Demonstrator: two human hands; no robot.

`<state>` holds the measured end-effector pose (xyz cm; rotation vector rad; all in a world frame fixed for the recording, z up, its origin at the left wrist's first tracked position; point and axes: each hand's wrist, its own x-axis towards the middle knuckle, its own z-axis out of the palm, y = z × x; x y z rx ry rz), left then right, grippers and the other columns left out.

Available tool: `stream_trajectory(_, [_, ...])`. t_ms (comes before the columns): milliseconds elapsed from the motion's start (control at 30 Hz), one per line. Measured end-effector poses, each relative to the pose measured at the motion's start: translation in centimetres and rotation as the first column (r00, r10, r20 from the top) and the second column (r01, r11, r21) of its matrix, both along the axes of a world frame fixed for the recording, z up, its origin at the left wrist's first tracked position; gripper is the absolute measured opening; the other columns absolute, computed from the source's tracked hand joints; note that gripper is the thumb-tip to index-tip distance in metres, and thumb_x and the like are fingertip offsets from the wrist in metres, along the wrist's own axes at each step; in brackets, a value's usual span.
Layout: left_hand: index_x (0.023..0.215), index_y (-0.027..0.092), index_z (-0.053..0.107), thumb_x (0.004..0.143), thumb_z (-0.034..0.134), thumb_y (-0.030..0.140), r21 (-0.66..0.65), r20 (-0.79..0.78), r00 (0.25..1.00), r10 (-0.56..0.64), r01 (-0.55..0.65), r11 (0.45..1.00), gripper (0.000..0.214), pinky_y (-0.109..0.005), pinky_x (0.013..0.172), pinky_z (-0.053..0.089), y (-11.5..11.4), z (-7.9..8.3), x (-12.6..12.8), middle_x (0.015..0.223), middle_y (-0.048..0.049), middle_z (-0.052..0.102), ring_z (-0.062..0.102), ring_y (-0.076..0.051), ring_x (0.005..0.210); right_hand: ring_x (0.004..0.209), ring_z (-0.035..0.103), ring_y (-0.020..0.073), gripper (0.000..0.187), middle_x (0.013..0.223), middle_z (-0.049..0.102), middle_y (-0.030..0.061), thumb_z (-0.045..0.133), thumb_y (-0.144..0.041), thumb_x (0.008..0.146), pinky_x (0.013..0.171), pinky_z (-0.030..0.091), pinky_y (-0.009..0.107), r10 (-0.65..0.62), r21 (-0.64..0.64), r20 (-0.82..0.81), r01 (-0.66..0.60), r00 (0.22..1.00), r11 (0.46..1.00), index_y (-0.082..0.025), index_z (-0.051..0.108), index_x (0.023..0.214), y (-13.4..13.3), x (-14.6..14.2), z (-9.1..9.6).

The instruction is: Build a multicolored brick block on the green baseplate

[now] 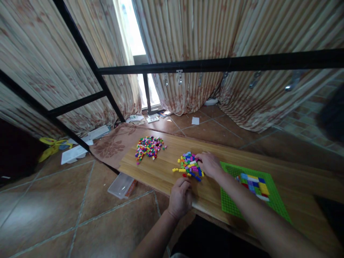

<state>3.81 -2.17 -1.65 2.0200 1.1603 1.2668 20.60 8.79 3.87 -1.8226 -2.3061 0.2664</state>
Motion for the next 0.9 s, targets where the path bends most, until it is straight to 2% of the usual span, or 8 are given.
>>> stream_trajectory(67, [0.082,0.018,0.057,0.071,0.043,0.0,-0.005,0.066,0.997,0.042,-0.041,0.999,0.026,-0.028,0.08,0.049,0.3,0.8,-0.7,0.094,-0.0064,0.06,0.058,-0.016,0.089,0.092,0.06,0.0217,0.028,0.096,0.069,0.0078,0.05,-0.017,0.082,0.081,0.041,0.031,-0.035,0.028,-0.057,0.036,0.998,0.999,-0.022,0.071,0.101,-0.6,0.0,0.4])
stream_trajectory(133, [0.084,0.019,0.059,0.074,0.045,0.004,-0.008,0.109,0.982,0.155,-0.155,0.988,0.023,-0.028,0.08,0.048,1.8,1.8,-2.3,0.093,-0.0057,0.061,0.059,-0.016,0.089,0.088,0.061,0.0199,0.027,0.096,0.068,0.0067,0.05,-0.019,0.083,0.079,0.043,0.03,-0.078,0.062,-0.19,0.091,0.979,0.994,-0.021,0.07,0.1,-1.6,0.1,0.7])
stream_trajectory(233, [0.091,0.018,0.063,0.077,0.046,0.01,-0.02,0.05,0.88,0.473,-0.472,0.881,0.024,-0.028,0.076,0.049,6.7,3.4,-6.2,0.093,-0.0055,0.061,0.059,-0.016,0.082,0.084,0.062,0.0173,0.026,0.096,0.067,0.0046,0.049,-0.023,0.083,0.077,0.045,0.029,-0.073,0.099,-0.442,0.129,0.894,0.987,-0.022,0.07,0.099,-3.7,0.2,0.8])
stream_trajectory(300, [0.094,0.017,0.066,0.078,0.048,0.013,0.0,-0.113,0.807,0.579,-0.583,0.813,0.025,-0.032,0.084,0.048,10.9,4.1,-9.0,0.095,-0.0068,0.063,0.059,-0.018,0.086,0.084,0.062,0.0169,0.027,0.095,0.067,0.0041,0.048,-0.025,0.084,0.077,0.046,0.029,-0.045,0.097,-0.542,0.116,0.839,0.989,-0.023,0.07,0.099,-5.0,0.2,0.6])
stream_trajectory(400, [0.098,0.016,0.07,0.078,0.052,0.016,0.001,-0.416,0.75,0.514,-0.565,0.825,0.026,-0.033,0.092,0.045,16.0,4.4,-11.8,0.103,-0.0096,0.063,0.059,-0.022,0.098,0.078,0.061,0.0172,0.029,0.09,0.066,0.0045,0.045,-0.026,0.084,0.073,0.046,0.03,-0.069,0.049,-0.578,0.119,0.813,0.992,-0.023,0.071,0.098,-5.9,0.1,0.1])
stream_trajectory(533, [0.101,0.02,0.071,0.08,0.053,0.021,0.01,-0.657,0.642,0.394,-0.516,0.857,0.028,-0.031,0.091,0.045,18.7,4.2,-12.4,0.103,-0.0089,0.065,0.059,-0.021,0.099,0.077,0.06,0.0179,0.031,0.09,0.064,0.0063,0.043,-0.026,0.085,0.071,0.046,0.032,-0.104,0.032,-0.543,0.144,0.833,0.989,-0.022,0.072,0.095,-5.4,0.1,-0.3])
stream_trajectory(633, [0.101,0.02,0.072,0.081,0.053,0.026,0.002,-0.719,0.603,0.347,-0.497,0.868,0.028,-0.03,0.089,0.044,19.1,4.3,-11.9,0.099,-0.0093,0.067,0.059,-0.022,0.097,0.075,0.06,0.0171,0.031,0.088,0.063,0.006,0.044,-0.024,0.084,0.071,0.046,0.031,-0.102,0.037,-0.525,0.143,0.845,0.989,-0.021,0.072,0.095,-5.2,0.1,-0.3])
stream_trajectory(900, [0.106,0.023,0.071,0.074,0.057,0.022,-0.082,-0.743,0.598,0.299,-0.526,0.846,0.035,-0.029,0.084,0.043,20.6,4.8,-12.0,0.1,-0.0086,0.071,0.062,-0.022,0.092,0.081,0.061,0.0185,0.027,0.09,0.063,0.0059,0.047,-0.026,0.083,0.074,0.048,0.033,-0.116,0.03,-0.591,0.166,0.798,0.986,-0.022,0.072,0.092,-6.3,-0.2,-0.4])
